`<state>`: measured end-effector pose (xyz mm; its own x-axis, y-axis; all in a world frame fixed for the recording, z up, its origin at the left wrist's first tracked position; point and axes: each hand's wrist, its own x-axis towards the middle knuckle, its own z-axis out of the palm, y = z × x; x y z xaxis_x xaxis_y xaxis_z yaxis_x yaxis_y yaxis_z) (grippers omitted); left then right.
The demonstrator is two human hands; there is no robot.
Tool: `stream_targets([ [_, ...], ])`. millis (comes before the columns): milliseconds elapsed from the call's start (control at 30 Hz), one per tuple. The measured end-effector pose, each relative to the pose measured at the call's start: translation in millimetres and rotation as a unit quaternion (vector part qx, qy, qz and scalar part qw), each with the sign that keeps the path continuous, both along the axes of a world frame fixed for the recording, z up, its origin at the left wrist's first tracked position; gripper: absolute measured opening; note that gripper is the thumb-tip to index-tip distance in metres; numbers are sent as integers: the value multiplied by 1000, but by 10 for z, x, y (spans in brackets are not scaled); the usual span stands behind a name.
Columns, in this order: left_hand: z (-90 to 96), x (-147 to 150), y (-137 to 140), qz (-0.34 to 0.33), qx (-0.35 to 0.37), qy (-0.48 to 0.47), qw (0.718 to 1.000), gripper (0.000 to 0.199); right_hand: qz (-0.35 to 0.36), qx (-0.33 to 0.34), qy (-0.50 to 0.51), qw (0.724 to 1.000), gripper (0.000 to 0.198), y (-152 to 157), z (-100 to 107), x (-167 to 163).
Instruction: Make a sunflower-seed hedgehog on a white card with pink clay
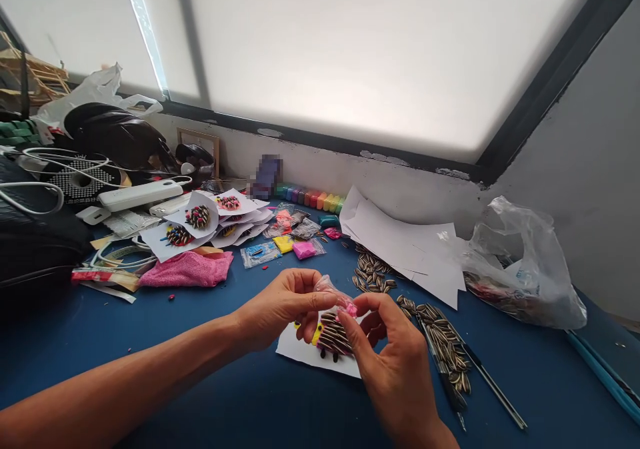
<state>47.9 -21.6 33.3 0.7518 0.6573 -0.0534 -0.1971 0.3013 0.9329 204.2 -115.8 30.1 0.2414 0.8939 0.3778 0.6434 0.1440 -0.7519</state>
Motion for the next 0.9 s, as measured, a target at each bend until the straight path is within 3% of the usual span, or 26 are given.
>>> stream_targets([
  [267,-43,-16,33,-19,40,18,999,37,0,-27,18,999,25,5,75,-6],
  [433,4,-42,9,-34,27,39,998,36,-18,-45,71,996,33,21,159,-22],
  [733,-30,-30,70,13,-5,11,1000,42,-31,-48,93,994,37,28,161,-22],
  [900,-28,-31,75,30,-24,-8,999,41,-24,-49,156,986,38,34,148,3],
])
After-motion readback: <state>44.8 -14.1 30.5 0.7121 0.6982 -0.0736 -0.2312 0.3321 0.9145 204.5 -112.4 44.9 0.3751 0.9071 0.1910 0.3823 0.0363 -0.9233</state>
